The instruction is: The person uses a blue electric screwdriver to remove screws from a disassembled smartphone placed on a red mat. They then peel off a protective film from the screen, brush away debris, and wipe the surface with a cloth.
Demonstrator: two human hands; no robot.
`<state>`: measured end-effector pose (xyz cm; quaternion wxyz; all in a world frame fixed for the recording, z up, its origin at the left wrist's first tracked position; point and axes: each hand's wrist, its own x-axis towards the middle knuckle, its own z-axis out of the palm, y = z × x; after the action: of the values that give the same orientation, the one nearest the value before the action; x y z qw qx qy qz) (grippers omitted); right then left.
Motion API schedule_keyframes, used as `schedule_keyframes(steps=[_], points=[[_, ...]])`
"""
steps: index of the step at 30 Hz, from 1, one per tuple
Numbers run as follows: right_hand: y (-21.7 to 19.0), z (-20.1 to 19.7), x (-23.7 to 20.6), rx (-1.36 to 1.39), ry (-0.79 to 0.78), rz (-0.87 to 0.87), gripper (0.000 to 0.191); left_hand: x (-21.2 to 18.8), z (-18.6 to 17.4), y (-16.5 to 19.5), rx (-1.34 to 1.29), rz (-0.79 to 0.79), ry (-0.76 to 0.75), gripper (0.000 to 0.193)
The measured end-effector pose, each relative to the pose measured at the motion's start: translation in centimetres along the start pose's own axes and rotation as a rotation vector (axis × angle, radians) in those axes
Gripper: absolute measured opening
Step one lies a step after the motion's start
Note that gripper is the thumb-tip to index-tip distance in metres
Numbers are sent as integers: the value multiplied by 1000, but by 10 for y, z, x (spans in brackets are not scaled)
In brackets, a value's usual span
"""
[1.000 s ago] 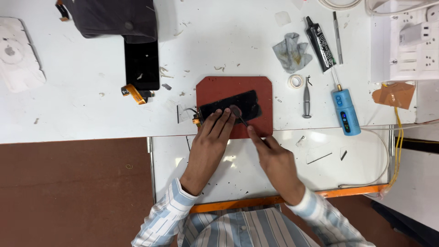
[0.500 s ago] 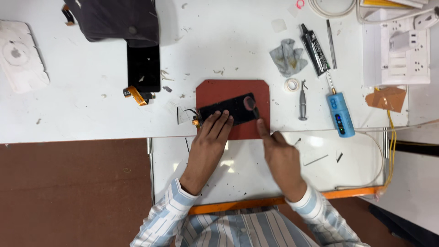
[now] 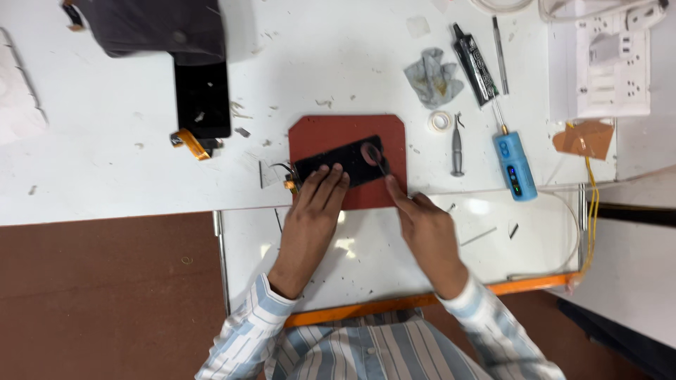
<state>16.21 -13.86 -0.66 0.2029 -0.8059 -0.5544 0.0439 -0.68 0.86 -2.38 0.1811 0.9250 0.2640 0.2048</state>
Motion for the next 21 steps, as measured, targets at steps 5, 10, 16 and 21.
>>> schedule_keyframes(steps=[5, 10, 16, 21], points=[[5, 2, -3, -98, -97, 90, 47, 0, 0, 0, 7, -1, 16, 49], [1, -5, -6, -110, -71, 69, 49, 0, 1, 0, -8, -4, 2, 48], [2, 2, -4, -155, -104, 53, 49, -1, 1, -1, 10, 18, 25, 50], [2, 4, -3, -120, -88, -25, 52, -1, 0, 0, 39, 5, 35, 45]])
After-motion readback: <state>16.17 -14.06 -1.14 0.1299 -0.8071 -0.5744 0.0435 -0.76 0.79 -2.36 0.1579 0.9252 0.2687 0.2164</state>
